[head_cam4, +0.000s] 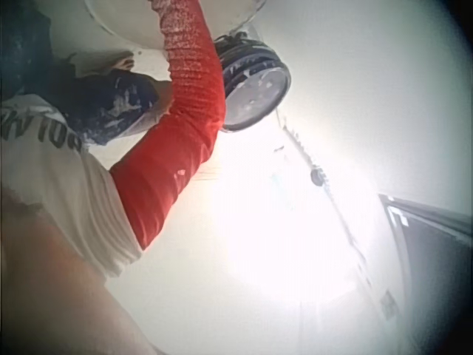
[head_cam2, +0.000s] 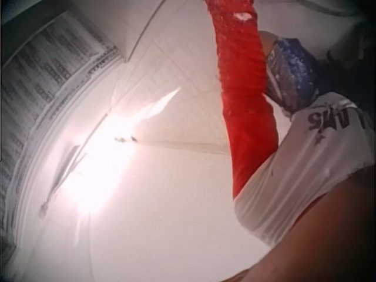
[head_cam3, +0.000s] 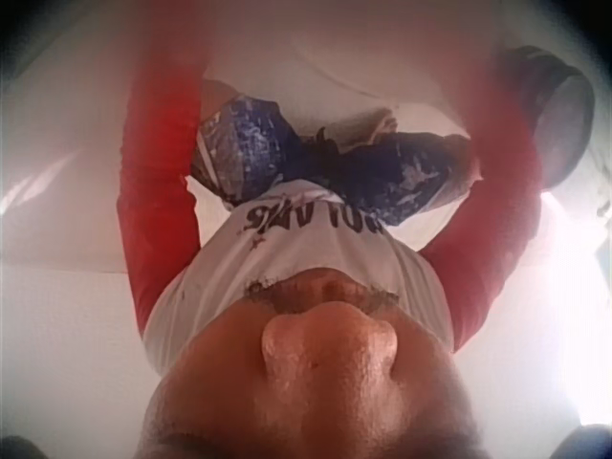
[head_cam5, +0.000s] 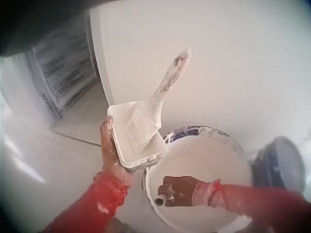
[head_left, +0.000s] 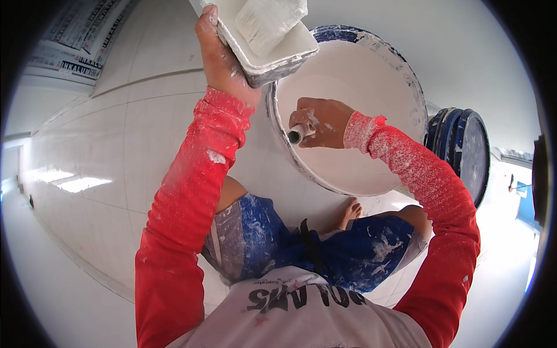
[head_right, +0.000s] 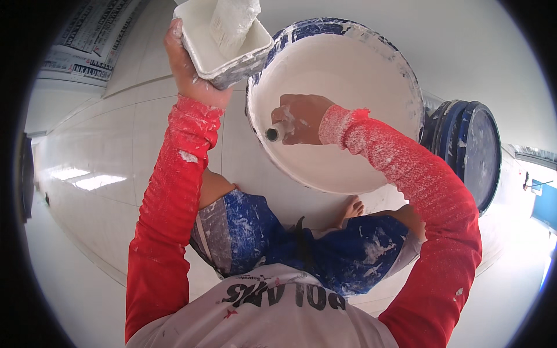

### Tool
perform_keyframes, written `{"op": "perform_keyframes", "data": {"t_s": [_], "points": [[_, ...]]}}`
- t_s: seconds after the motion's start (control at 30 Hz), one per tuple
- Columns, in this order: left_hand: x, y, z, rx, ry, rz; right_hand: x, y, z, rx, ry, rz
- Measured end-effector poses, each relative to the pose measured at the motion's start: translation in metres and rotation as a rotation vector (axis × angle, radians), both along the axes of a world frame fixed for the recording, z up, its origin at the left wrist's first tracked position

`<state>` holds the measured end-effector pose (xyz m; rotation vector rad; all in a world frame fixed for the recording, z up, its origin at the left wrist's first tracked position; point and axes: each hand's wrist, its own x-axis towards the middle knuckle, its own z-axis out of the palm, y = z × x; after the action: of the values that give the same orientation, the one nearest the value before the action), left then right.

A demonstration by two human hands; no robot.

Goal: The person walks through a tiled hallway carrying a bucket and a paint tray, then sets them down. They open a paint bucket, scoop white paint into the tray using a brush, and repeatedly stir the paint in the tray.

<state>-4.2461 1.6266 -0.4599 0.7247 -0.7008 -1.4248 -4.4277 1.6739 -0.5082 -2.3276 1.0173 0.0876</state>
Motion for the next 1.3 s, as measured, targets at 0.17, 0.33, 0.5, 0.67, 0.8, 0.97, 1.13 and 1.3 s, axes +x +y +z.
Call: {"op": "perform_keyframes", "data": {"t_s": [0.17,0.33,0.5,0.67,0.8,0.97,1.13,1.3], "points": [[0.006,0.000,0.002,-0.004,0.089,-0.056,-0.070,-0.023,0.040,0.173,-0.111,-0.271],[0.004,-0.001,0.013,0.028,0.306,-0.145,-0.106,-0.010,0.093,0.122,0.148,-0.275],[0.005,-0.002,0.014,0.001,0.361,-0.122,-0.069,0.012,0.093,-0.189,0.792,-0.129],[0.005,-0.007,0.004,-0.035,0.378,-0.201,-0.030,0.002,0.034,-0.598,1.118,0.183],[0.005,-0.015,-0.002,-0.038,0.258,-0.116,-0.007,0.006,0.011,-0.399,1.145,0.292],[0.009,-0.021,-0.003,-0.009,0.390,-0.209,-0.009,0.007,0.045,-0.294,0.921,0.293],[0.013,-0.017,0.001,0.000,0.381,-0.185,-0.033,0.008,0.113,-0.420,0.914,0.139],[0.014,-0.017,0.003,-0.072,0.380,-0.188,-0.027,-0.006,0.131,-0.423,1.118,0.064]]}}
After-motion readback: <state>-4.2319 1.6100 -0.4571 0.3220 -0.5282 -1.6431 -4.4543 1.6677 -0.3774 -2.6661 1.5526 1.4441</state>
